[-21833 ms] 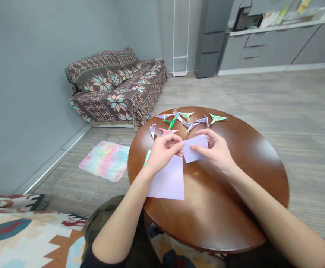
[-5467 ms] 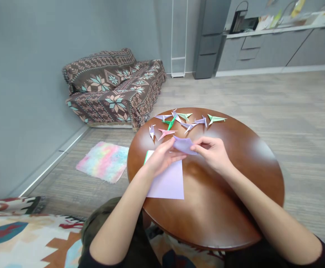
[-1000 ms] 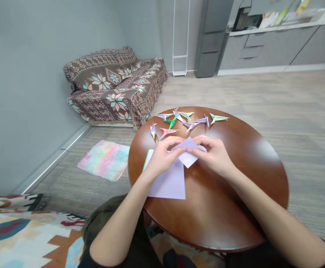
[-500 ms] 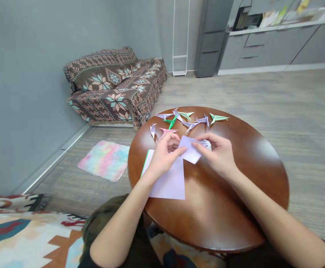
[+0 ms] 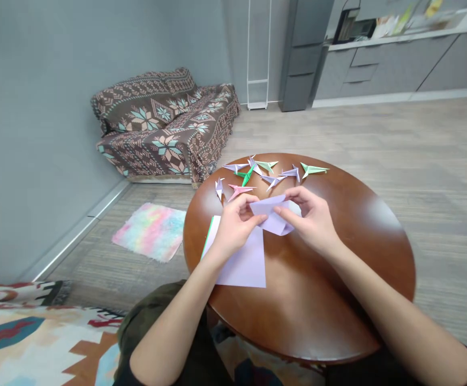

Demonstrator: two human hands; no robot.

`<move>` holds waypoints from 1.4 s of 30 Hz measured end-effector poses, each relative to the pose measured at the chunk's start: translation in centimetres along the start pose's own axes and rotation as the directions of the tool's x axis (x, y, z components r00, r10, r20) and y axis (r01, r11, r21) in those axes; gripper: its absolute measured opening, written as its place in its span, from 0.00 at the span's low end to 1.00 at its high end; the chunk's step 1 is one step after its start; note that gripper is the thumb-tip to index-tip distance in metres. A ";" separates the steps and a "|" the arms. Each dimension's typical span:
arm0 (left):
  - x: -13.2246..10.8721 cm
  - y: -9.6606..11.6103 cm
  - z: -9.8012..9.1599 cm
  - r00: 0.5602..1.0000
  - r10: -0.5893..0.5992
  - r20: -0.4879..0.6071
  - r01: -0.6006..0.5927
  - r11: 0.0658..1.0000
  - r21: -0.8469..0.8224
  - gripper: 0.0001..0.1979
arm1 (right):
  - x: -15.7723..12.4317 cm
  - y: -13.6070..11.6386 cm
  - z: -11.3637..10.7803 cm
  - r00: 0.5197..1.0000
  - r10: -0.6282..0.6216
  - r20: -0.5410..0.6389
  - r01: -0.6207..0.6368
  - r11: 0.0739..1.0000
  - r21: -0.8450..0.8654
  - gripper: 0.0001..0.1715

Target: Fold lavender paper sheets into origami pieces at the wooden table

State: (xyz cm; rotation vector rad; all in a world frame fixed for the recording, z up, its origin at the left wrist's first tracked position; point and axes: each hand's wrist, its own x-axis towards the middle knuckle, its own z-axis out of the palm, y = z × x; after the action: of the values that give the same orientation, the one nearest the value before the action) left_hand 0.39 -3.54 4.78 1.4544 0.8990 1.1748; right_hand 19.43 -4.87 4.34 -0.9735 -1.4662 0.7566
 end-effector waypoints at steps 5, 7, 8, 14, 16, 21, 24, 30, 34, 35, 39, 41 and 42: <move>-0.2 0.4 0.1 0.996 -0.025 0.091 0.017 0.996 0.088 0.12 | 0.0 -0.4 -0.2 0.999 0.044 0.027 -0.043 0.999 -0.024 0.09; -0.2 0.3 0.2 0.997 -0.017 0.072 0.013 0.998 0.057 0.11 | -0.1 -0.6 -0.3 0.998 0.045 0.042 -0.043 0.999 -0.025 0.09; -0.3 0.3 0.3 0.998 -0.017 0.063 0.015 0.999 0.038 0.11 | -0.1 -0.6 -0.3 0.998 0.041 0.044 -0.040 0.999 -0.029 0.09; -0.2 0.1 0.2 1.000 -0.013 0.028 0.012 1.000 0.016 0.12 | -0.2 -0.9 -0.2 1.000 0.006 0.030 -0.005 0.999 -0.036 0.08; -0.1 0.1 0.0 1.000 -0.019 0.021 0.019 1.000 -0.004 0.13 | -0.1 -1.0 -0.2 1.000 -0.014 -0.007 0.014 1.000 0.018 0.07; 0.2 0.2 -0.3 0.997 -0.062 0.044 0.065 0.994 -0.082 0.17 | 0.0 -0.9 -0.3 0.990 -0.122 -0.065 0.125 0.992 0.036 0.07; 0.1 0.3 -0.2 0.999 -0.019 0.027 0.021 0.997 -0.074 0.20 | 0.0 -0.9 -0.4 0.976 -0.219 0.000 0.218 0.973 -0.070 0.05; -0.1 -0.3 -0.3 0.989 0.145 0.026 -0.148 0.982 0.118 0.14 | 0.0 -1.1 -0.6 0.979 -0.199 0.046 0.203 0.972 -0.117 0.03; 0.0 -0.4 -0.8 0.944 0.320 0.076 -0.326 0.879 0.347 0.05 | 0.1 -1.0 -0.6 0.981 -0.184 0.059 0.189 0.977 -0.096 0.02; 0.0 -0.3 -0.9 0.926 0.365 0.096 -0.373 0.845 0.383 0.03 | 0.1 -0.9 -0.6 0.980 -0.188 0.064 0.193 0.976 -0.097 0.02; -0.1 0.1 -1.0 0.863 0.473 0.177 -0.499 0.746 0.441 0.07 | 0.2 -0.7 -0.6 0.973 -0.214 0.089 0.224 0.968 -0.116 0.05; -0.1 0.1 -1.1 0.845 0.494 0.205 -0.530 0.720 0.449 0.08 | 0.3 -0.6 -0.6 0.970 -0.220 0.105 0.232 0.965 -0.123 0.09; -0.1 0.0 -1.1 0.839 0.500 0.213 -0.539 0.713 0.449 0.08 | 0.2 -0.6 -0.7 0.969 -0.222 0.110 0.235 0.964 -0.125 0.10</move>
State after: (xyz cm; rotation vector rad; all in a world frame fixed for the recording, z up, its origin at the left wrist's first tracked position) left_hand -0.66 -3.36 4.79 2.2736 0.7857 1.3350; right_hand 19.99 -4.96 5.06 -0.8601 -1.6987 0.5454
